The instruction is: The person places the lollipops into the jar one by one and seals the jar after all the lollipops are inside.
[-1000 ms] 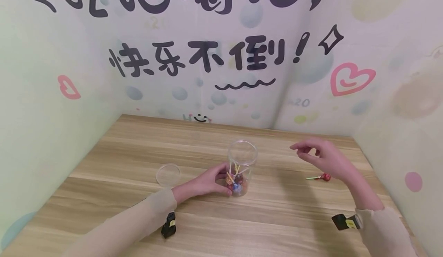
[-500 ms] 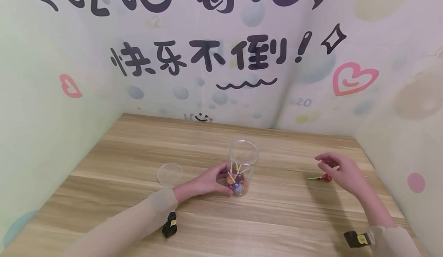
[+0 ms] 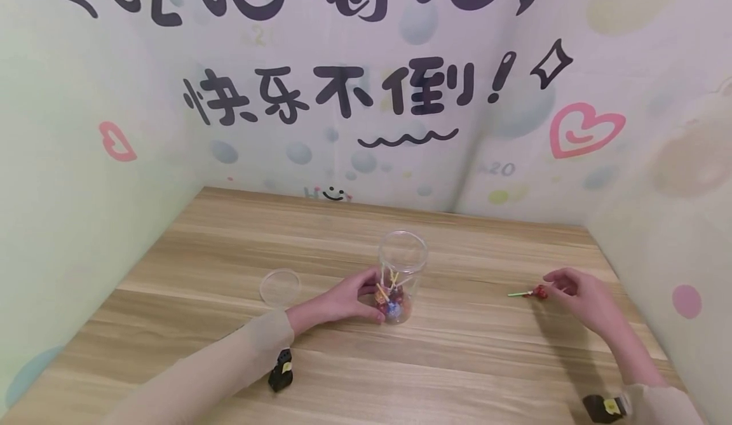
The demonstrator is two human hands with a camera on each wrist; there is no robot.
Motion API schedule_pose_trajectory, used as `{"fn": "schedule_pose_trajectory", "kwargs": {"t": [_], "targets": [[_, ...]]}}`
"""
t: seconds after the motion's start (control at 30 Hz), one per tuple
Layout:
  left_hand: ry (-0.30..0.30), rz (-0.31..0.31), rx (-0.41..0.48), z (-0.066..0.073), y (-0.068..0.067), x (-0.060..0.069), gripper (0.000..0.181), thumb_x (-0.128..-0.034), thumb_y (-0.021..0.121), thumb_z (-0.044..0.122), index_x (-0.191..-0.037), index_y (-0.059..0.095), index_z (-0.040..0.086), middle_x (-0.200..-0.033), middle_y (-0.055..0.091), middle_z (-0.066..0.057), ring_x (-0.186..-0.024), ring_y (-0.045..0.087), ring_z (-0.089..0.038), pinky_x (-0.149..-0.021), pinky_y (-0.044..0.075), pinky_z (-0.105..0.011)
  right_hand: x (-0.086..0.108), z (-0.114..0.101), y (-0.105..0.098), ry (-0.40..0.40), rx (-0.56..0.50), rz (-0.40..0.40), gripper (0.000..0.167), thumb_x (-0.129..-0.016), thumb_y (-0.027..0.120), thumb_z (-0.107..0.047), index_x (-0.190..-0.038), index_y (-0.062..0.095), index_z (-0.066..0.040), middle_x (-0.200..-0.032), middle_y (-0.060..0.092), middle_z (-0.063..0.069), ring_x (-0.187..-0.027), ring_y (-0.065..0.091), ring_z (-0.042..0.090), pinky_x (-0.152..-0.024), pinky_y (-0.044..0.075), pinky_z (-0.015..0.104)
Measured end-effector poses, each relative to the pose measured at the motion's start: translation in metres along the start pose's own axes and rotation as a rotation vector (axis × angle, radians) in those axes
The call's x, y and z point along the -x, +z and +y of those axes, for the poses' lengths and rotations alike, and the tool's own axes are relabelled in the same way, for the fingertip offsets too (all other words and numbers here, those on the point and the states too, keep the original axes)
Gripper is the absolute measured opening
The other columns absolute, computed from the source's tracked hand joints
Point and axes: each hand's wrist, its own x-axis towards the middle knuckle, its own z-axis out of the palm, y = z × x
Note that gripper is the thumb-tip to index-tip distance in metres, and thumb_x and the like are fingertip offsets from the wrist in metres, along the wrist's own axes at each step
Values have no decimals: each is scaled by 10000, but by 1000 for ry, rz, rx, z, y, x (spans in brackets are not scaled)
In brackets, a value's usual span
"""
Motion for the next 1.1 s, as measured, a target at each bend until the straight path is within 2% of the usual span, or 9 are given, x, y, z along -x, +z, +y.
{"fn": "schedule_pose_trajectory", "kwargs": {"t": [0.1, 0.2, 0.47, 0.63, 0.7, 0.83, 0.93, 1.1], "targets": [[12, 1, -3, -1, 0, 0, 718, -744, 824, 25, -1361, 456, 46, -1354, 547, -153, -1321, 529, -303, -1122, 422, -199, 1, 2, 0, 32, 10, -24, 241, -952, 632, -125, -1104, 639, 62, -973, 709, 216, -822, 666, 201, -621, 501, 192], [22, 2, 1, -3, 1, 0, 716, -745, 823, 20, -1359, 456, 38, -1347, 547, -162, -1314, 532, -309, -1112, 423, -183, 1, 4, 1, 56, 15, -40, 246, -938, 647, -122, -1088, 634, 74, -959, 712, 226, -836, 682, 281, -619, 507, 195], [3, -4, -4, -2, 0, 1, 776, -762, 821, 43, -1425, 417, 59, -1400, 526, -146, -1340, 513, -306, -1139, 426, -255, -4, 2, 11, 33, -14, -78, 257, -911, 688, -152, -1061, 653, 54, -937, 726, 170, -798, 683, 200, -618, 516, 184], [7, -14, 0, -1, 0, 0, 769, -770, 819, 47, -1425, 417, 53, -1403, 525, -146, -1338, 516, -307, -1148, 427, -297, -9, -1, 16, 9, -1, -80, 267, -886, 713, -133, -1066, 648, 53, -911, 727, 149, -800, 683, 223, -612, 515, 206], [7, -17, -1, -1, 0, 0, 774, -773, 819, 53, -1431, 413, 57, -1410, 521, -142, -1340, 514, -307, -1149, 427, -303, -11, -1, 17, 15, 12, -73, 309, -892, 704, -132, -1114, 627, 69, -918, 726, 166, -813, 687, 252, -623, 522, 240], [5, -18, -4, -1, 0, 0, 785, -772, 820, 60, -1440, 408, 62, -1420, 514, -138, -1348, 507, -305, -1158, 419, -313, -14, -1, 17, 62, 41, -48, 431, -948, 644, -180, -1227, 532, 129, -948, 715, 252, -842, 687, 353, -654, 547, 389], [3, -19, -3, -1, -1, -1, 785, -773, 819, 58, -1441, 407, 59, -1424, 510, -140, -1351, 503, -306, -1157, 418, -301, -15, 0, 16, 110, 60, -44, 470, -960, 626, -218, -1235, 506, 144, -957, 708, 279, -861, 677, 400, -675, 537, 458], [8, -13, -2, -3, 0, -1, 751, -767, 820, 47, -1409, 429, 44, -1394, 527, -148, -1337, 514, -304, -1134, 421, -234, -17, 0, 18, 111, 77, -55, 444, -890, 716, -219, -1163, 572, 101, -916, 727, 215, -837, 683, 342, -649, 513, 368]]}}
